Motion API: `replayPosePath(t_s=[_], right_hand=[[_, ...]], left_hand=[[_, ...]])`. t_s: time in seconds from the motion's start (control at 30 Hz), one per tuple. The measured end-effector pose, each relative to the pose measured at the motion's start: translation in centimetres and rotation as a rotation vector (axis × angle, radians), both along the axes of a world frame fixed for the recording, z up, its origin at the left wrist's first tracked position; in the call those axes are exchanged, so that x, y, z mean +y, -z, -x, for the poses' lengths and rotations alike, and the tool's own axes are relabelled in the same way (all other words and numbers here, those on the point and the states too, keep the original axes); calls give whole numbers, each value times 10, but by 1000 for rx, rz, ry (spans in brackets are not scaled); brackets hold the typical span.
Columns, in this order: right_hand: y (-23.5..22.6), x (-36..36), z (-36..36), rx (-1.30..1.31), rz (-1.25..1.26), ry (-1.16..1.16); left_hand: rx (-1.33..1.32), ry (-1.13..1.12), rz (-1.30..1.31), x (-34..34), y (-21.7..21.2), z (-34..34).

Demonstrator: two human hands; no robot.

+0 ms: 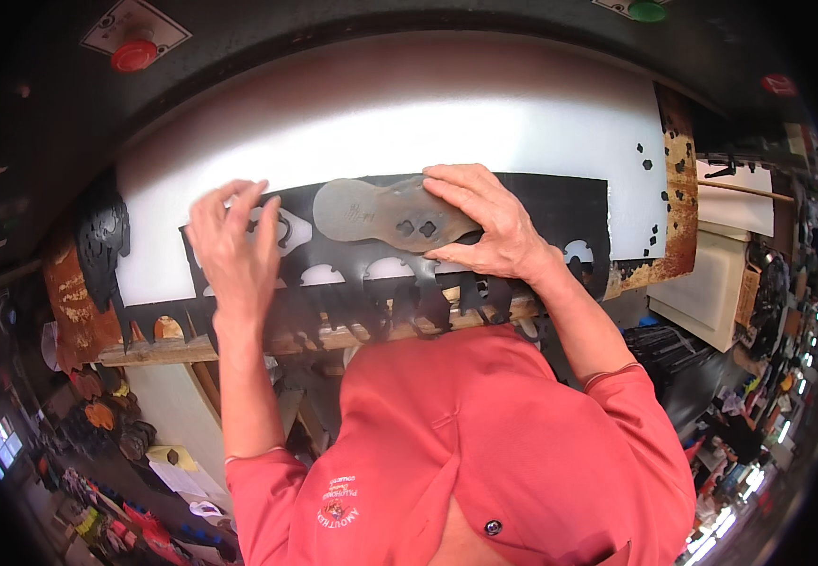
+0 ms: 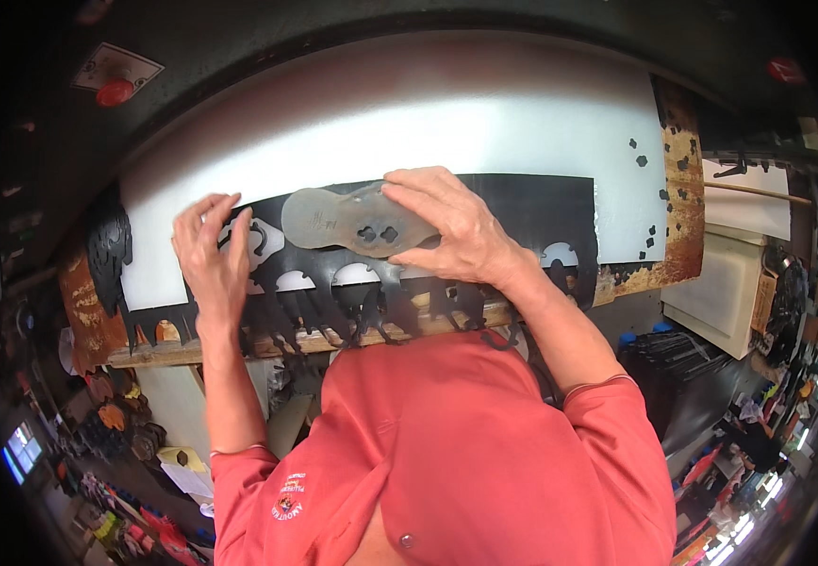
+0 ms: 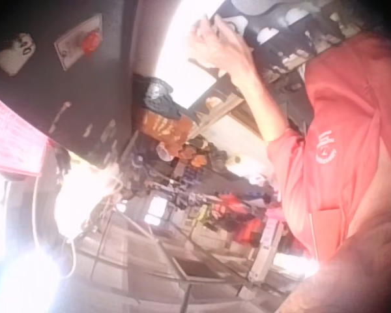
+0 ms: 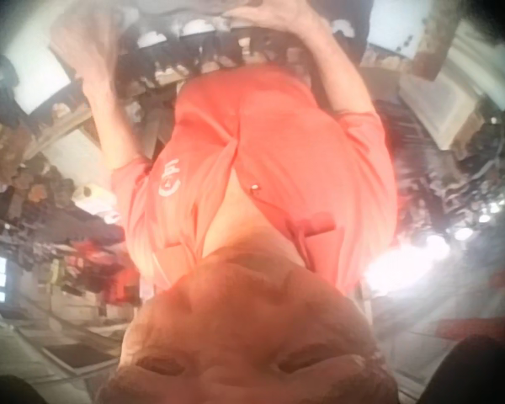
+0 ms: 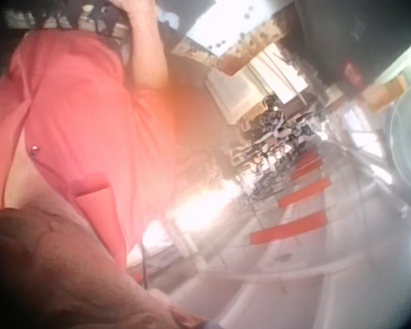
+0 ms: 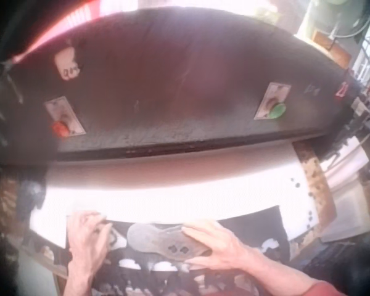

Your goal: The person repeatedly rubs a gray handheld tool against a black sheet with white cutouts on a workbench. The person also picks up and sets down small black cutout pieces during the process.

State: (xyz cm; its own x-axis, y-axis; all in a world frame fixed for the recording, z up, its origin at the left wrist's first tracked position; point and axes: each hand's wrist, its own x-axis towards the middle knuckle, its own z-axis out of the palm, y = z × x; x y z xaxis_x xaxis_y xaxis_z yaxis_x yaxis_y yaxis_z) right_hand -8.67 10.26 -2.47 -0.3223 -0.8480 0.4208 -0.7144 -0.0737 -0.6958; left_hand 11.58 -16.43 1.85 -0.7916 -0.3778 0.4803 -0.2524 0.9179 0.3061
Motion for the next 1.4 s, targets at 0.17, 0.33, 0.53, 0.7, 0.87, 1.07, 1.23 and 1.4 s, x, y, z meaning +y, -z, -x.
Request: replayPosePath(t_s=[0.17, 0.33, 0.53, 0.7, 0.87, 1.07, 1.23, 1.4], right_hand=[[2, -2, -2, 13, 53, 6], [-1, -1, -2, -5, 80, -17], [-11, -1, -5, 18, 70, -13], [-26, 65, -5, 122, -62, 428], [-23, 151, -23, 8, -337, 1130], [-8, 175, -35, -366, -396, 1215], [4, 161, -34, -601, 22, 1060], [5, 149, -34, -445, -47, 1151]], left_hand=[[115, 109, -498, 50, 21, 1], [140, 66, -555, 46, 39, -9], [146, 59, -502, 47, 33, -10], [61, -42, -328, 65, 12, -45], [-138, -72, -570, 114, 10, -88], [-81, -59, -247, 136, 35, -73], [-172, -246, -542, 137, 32, -66], [24, -312, -1010, 127, 29, -61]])
